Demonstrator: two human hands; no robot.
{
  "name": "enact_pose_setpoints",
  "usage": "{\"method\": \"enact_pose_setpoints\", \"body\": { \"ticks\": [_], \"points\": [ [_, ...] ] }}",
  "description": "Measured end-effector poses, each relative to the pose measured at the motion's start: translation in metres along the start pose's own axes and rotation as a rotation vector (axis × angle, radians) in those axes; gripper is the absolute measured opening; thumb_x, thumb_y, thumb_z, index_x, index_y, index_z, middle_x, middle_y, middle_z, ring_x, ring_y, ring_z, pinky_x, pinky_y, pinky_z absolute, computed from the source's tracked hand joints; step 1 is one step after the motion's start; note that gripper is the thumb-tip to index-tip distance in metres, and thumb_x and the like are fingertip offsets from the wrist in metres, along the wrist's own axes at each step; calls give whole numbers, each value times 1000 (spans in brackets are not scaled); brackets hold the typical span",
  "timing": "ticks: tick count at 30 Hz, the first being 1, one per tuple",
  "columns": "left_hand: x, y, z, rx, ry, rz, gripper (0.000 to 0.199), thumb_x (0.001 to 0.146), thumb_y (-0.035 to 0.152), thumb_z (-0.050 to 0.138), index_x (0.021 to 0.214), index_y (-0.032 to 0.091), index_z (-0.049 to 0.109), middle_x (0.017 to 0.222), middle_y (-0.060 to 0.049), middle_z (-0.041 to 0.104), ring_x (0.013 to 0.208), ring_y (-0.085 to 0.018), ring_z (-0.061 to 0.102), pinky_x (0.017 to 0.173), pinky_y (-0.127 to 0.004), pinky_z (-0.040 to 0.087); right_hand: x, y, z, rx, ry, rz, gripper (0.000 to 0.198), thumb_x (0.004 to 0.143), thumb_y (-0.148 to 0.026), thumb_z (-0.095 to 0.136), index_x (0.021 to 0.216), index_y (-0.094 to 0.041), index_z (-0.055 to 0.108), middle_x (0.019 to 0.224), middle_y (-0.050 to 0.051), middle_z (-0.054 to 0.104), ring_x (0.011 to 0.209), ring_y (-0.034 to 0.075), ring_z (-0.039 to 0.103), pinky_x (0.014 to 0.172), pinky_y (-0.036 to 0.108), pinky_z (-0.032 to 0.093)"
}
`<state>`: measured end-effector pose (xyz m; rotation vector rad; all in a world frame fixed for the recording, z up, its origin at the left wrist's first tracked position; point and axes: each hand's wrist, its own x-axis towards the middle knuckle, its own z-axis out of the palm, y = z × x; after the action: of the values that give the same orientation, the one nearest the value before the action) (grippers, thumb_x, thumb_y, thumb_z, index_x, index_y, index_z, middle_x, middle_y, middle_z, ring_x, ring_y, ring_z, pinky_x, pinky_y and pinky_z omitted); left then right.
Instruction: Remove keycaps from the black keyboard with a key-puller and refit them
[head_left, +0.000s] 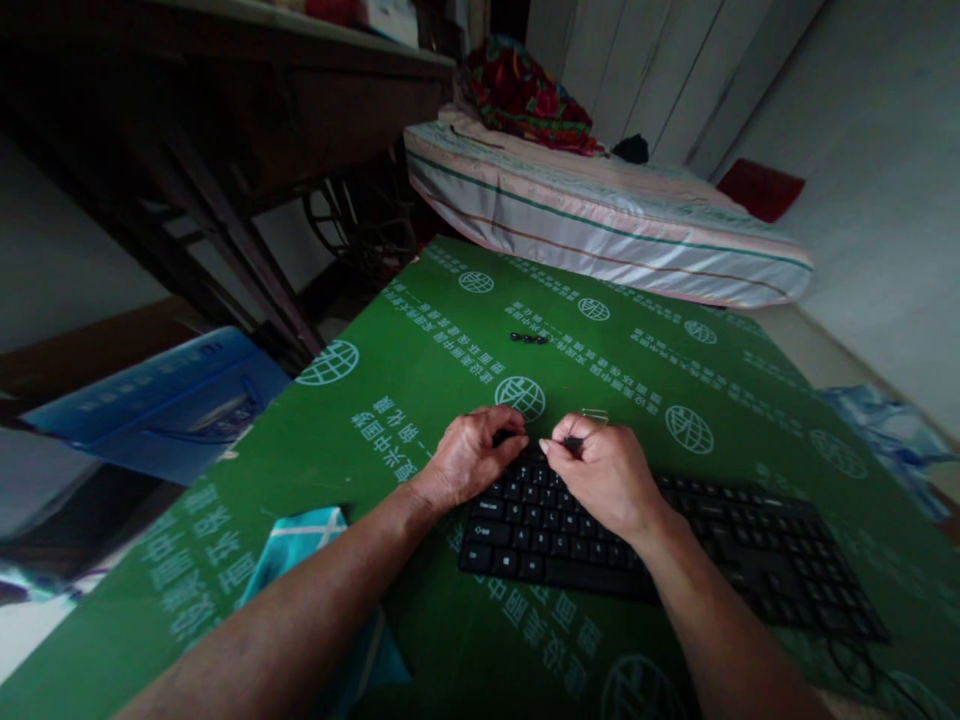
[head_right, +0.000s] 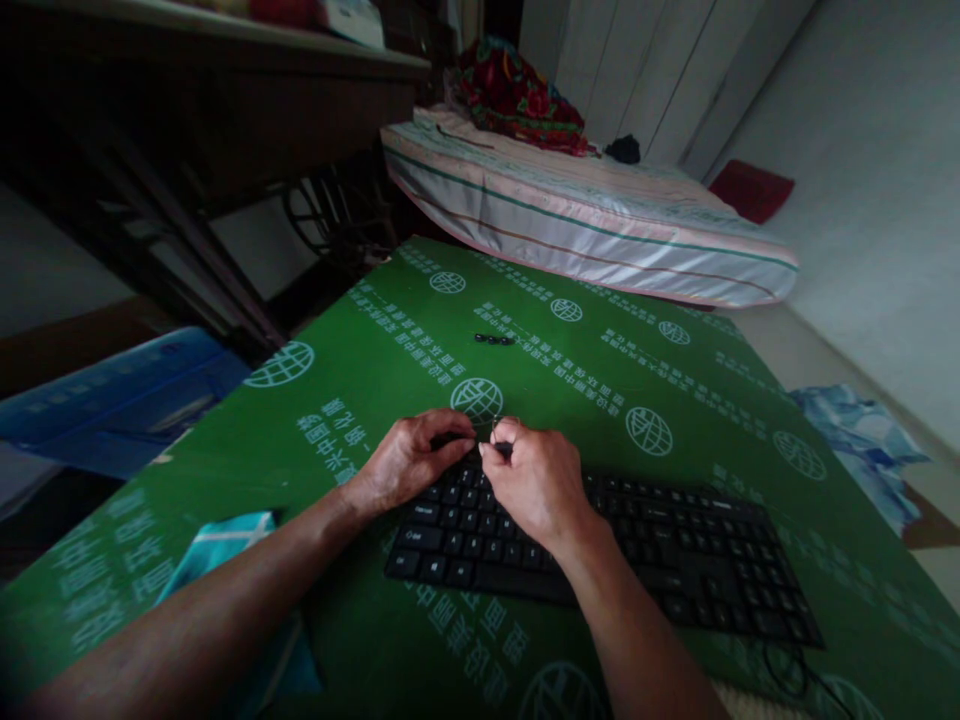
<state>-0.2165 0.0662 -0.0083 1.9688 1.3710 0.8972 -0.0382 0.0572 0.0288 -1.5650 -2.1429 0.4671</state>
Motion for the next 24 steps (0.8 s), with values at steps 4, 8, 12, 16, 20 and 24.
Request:
{"method": "enact_pose_setpoints", "body": {
  "ticks": [4, 8, 12, 16, 20, 24],
  "points": [
    [-1, 1, 0, -8, -3, 0, 12, 81, 23, 54, 89, 20, 63, 89, -2, 68, 85, -17, 63, 81, -32, 49, -2, -4, 8, -206, 42, 2, 17, 83, -31, 50, 70, -23, 57, 53, 1, 61, 45, 15, 53, 49, 26, 30],
    [-1, 2, 0, 0, -13, -6, 12, 82, 21, 54, 90, 20, 63, 90, -2, 68, 86, -17, 62, 82, -32, 49, -3, -2, 15, -260, 75, -44, 15, 84, -29, 47, 76, -22, 56, 61, 4, 66, 54, 18, 61, 52, 26, 32],
    [-1, 5, -1, 14, -13, -17, 11, 81, 21, 55, 88, 20, 63, 88, -2, 68, 85, -17, 62, 80, -31, 49, -4, 1, 20, -249, 101, -40, 9, 81, -26, 47, 82, -21, 55, 61, 3, 65, 54, 20, 61, 52, 27, 33],
    [0, 13, 1, 52, -36, 21, 14, 80, 21, 56, 92, 18, 64, 90, -4, 68, 87, -19, 61, 81, -33, 50, -5, 3, 22, -167, 121, -49, 9, 76, -19, 45, 80, -21, 53, 62, 2, 64, 55, 19, 61, 54, 26, 37],
    [3, 22, 8, 69, -89, 167, 19, 81, 15, 52, 96, 17, 64, 96, -7, 67, 96, -20, 59, 87, -36, 48, -4, 7, 23, -7, 191, -18, 12, 73, -20, 46, 83, -22, 51, 57, -1, 60, 48, 15, 57, 52, 24, 38],
    [3, 30, 13, 86, -163, 210, 23, 78, 10, 51, 96, 15, 63, 95, -8, 65, 97, -20, 58, 87, -35, 49, -4, 12, 27, 117, 279, 10, 11, 69, -19, 47, 79, -22, 49, 54, -5, 53, 42, 12, 49, 47, 22, 36]
  ]
}}
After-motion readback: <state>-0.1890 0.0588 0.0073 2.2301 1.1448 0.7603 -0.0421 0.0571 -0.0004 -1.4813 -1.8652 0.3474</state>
